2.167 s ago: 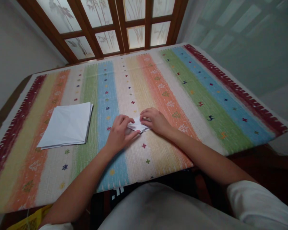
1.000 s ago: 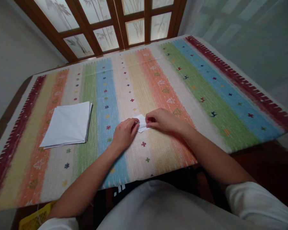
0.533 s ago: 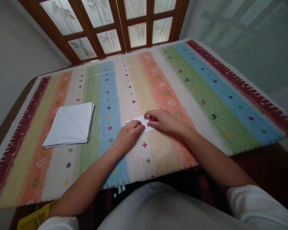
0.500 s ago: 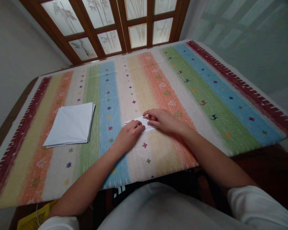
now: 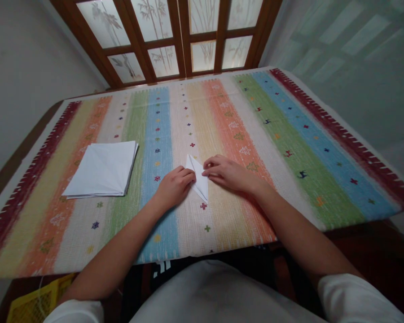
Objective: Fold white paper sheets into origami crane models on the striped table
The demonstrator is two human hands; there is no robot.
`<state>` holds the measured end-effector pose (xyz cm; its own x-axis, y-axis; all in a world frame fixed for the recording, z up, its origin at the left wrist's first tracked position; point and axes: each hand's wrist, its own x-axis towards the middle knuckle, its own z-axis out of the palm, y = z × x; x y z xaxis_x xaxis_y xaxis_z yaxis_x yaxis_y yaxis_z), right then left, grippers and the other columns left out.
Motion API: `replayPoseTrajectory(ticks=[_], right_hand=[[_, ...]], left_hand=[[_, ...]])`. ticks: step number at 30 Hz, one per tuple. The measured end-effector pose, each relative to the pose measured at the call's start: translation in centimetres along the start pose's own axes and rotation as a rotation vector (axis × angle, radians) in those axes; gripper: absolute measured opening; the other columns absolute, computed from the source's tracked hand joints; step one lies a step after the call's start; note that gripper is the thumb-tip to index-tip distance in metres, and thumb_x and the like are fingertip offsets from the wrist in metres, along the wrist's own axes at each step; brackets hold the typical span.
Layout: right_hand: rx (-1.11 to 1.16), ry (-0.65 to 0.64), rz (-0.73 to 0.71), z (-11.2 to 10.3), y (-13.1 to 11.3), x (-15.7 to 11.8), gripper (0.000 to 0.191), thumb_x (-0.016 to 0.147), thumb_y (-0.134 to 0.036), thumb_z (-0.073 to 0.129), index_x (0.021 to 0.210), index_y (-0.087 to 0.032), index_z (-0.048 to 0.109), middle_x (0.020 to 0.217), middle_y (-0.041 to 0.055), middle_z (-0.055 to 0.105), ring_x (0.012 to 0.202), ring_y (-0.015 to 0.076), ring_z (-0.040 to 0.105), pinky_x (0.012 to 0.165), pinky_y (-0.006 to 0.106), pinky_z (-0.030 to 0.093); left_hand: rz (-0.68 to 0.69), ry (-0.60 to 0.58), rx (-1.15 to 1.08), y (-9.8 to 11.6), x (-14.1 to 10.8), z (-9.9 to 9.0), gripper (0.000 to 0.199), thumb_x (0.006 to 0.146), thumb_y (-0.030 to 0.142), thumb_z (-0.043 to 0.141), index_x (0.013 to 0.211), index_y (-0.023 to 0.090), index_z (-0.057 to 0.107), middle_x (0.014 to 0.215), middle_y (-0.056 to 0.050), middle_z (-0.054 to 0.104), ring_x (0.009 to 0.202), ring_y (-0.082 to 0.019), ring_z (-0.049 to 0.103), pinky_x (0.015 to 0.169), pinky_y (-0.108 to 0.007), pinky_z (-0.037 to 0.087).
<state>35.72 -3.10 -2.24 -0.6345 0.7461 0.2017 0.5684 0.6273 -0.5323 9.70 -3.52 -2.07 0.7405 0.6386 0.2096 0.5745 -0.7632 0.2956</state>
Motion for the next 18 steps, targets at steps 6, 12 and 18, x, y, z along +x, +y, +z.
replayPoseTrajectory(ticks=[6, 12, 18], right_hand=[[0.116, -0.061, -0.047, 0.6, 0.0, 0.3, 0.017, 0.099, -0.015, 0.067, 0.105, -0.021, 0.081, 0.116, 0.0100, 0.078, 0.107, 0.0224, 0.072, 0.096, 0.036, 0.055], [0.145, -0.108, -0.084, 0.6, -0.6, 0.2, 0.020, 0.093, -0.009, 0.069, 0.107, -0.019, 0.080, 0.121, 0.0115, 0.077, 0.103, 0.0211, 0.073, 0.092, 0.033, 0.056], [-0.056, -0.108, -0.099, 0.4, -1.9, 0.4, 0.016, 0.095, -0.015, 0.067, 0.098, -0.019, 0.082, 0.112, 0.0108, 0.080, 0.098, 0.0243, 0.072, 0.091, 0.037, 0.053]], left_hand=[[-0.044, 0.011, -0.134, 0.7, 0.2, -0.3, 0.014, 0.100, 0.030, 0.061, 0.105, 0.020, 0.070, 0.113, -0.011, 0.075, 0.110, -0.029, 0.066, 0.101, -0.047, 0.056], [-0.024, -0.011, -0.262, -0.1, -0.4, -0.3, 0.019, 0.096, 0.024, 0.063, 0.114, 0.019, 0.067, 0.133, -0.014, 0.064, 0.118, -0.025, 0.067, 0.105, -0.043, 0.057], [0.021, -0.071, -0.238, -0.3, -0.3, -0.9, 0.017, 0.100, 0.024, 0.058, 0.111, 0.019, 0.069, 0.125, -0.012, 0.069, 0.120, -0.026, 0.065, 0.109, -0.045, 0.054]])
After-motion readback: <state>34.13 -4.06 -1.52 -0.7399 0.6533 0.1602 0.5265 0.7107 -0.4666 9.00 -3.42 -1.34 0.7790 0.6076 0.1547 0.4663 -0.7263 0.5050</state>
